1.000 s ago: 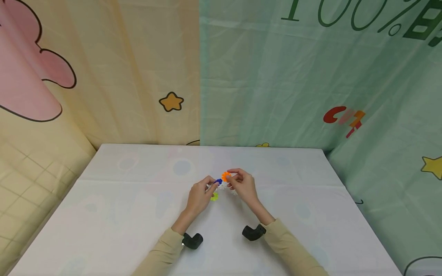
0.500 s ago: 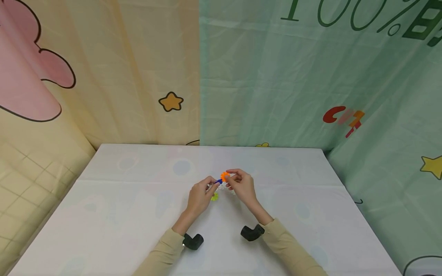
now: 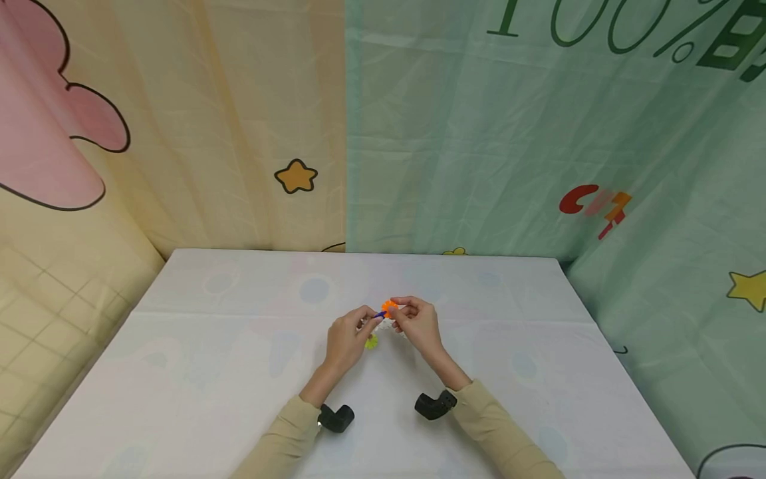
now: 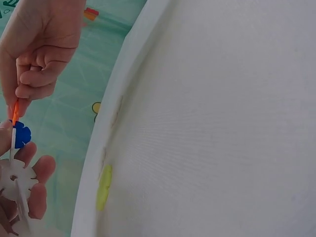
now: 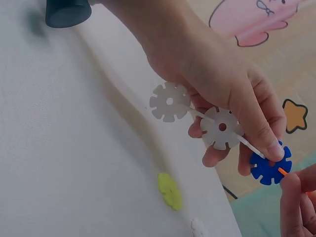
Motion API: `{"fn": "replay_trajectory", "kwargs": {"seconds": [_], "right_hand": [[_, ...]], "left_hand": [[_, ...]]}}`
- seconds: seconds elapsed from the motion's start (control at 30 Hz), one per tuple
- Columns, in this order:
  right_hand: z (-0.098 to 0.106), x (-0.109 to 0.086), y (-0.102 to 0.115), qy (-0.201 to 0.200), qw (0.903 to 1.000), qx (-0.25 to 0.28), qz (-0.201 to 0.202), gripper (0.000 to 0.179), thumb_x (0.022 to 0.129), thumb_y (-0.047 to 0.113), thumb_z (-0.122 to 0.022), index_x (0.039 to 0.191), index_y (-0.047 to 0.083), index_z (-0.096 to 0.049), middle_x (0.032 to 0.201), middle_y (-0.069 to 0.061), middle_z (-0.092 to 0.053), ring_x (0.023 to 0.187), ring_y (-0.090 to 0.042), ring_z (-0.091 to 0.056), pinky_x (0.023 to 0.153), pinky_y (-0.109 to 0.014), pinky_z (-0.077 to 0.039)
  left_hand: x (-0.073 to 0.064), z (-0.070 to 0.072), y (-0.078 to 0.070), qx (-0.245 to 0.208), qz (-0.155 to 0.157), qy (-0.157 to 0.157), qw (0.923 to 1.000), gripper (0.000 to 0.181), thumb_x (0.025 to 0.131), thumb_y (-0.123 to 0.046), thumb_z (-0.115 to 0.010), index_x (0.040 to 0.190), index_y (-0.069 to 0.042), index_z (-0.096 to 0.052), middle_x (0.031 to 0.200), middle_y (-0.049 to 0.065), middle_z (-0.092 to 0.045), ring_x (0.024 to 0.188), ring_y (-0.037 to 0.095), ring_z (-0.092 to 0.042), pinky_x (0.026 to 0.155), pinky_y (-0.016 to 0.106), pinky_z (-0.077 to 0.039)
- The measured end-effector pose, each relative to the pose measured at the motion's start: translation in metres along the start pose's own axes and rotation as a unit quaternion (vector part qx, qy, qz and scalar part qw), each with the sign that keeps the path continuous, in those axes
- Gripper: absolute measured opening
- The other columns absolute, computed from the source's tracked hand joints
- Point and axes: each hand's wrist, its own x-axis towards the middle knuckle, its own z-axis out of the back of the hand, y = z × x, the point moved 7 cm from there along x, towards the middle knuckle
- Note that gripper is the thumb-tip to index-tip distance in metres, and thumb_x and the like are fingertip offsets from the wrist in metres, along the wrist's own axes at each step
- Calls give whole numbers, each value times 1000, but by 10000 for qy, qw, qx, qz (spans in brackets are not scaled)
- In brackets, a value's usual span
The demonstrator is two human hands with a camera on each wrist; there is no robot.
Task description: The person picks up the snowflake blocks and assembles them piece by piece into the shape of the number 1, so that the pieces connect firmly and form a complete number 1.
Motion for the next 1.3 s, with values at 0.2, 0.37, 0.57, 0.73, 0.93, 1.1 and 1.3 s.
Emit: {"fn": "replay_trajectory", "kwargs": {"seconds": [0.2, 0.37, 0.57, 0.73, 0.93, 1.1, 1.3], "right_hand": [[1, 1, -3, 223, 9996, -140, -120, 20, 88, 6, -68, 106, -1, -70, 81, -23, -70, 62, -32, -66, 52, -20, -52], [1, 2, -3, 520, 9981, -259, -205, 22, 92, 11, -63, 111, 1, -70, 91, -18, -71, 68, -26, -65, 55, -21, -52], [2, -11, 28, 768, 9955, -406, -383, 26, 94, 7, -58, 116, -6, -65, 95, -25, -68, 82, -44, -62, 61, -26, -55], [3, -9, 27, 878, 9941, -189, -611, 32, 92, 5, -61, 121, -8, -60, 90, -29, -69, 78, -42, -66, 61, -23, -54], [0, 2, 3, 1033, 9921, -77, -712, 36, 90, 7, -64, 123, -7, -58, 83, -20, -72, 70, -32, -68, 60, -22, -54], [2, 6, -7, 897, 9941, -274, -538, 33, 90, 16, -67, 119, 0, -63, 82, -20, -70, 64, -21, -65, 60, -25, -54], [11, 8, -13, 615, 9930, -989, -190, 30, 87, 19, -71, 112, 3, -67, 81, -14, -67, 63, -20, -63, 60, -34, -56]], "left_hand": [[-2, 0, 1, 25, 138, 71, 9999, 11, 91, -25, -66, 90, -15, -67, 70, -2, -67, 56, 3, -48, 52, 19, -34], [-4, 1, 2, 148, 186, 10, 9997, 16, 91, -25, -66, 102, -14, -65, 82, 2, -71, 63, 8, -54, 56, 19, -39], [-4, 1, 2, 240, 106, 93, 9996, 25, 92, -24, -65, 115, -16, -61, 91, 4, -72, 58, 6, -52, 55, 18, -39], [-3, 1, 0, 409, -113, 175, 9989, 25, 91, -26, -66, 115, -18, -65, 88, 4, -71, 55, 4, -44, 52, 18, -35], [-2, 3, -1, 622, -461, 15, 9970, 26, 84, -31, -73, 106, -18, -69, 80, 2, -69, 55, 4, -41, 49, 16, -33], [-1, 7, -1, 597, -429, -187, 9971, 24, 83, -30, -75, 102, -17, -70, 77, 3, -69, 49, 3, -35, 47, 16, -27], [0, 10, 4, 534, -168, -124, 9984, 21, 86, -30, -72, 103, -18, -69, 80, 3, -70, 50, 4, -39, 47, 17, -30]]}}
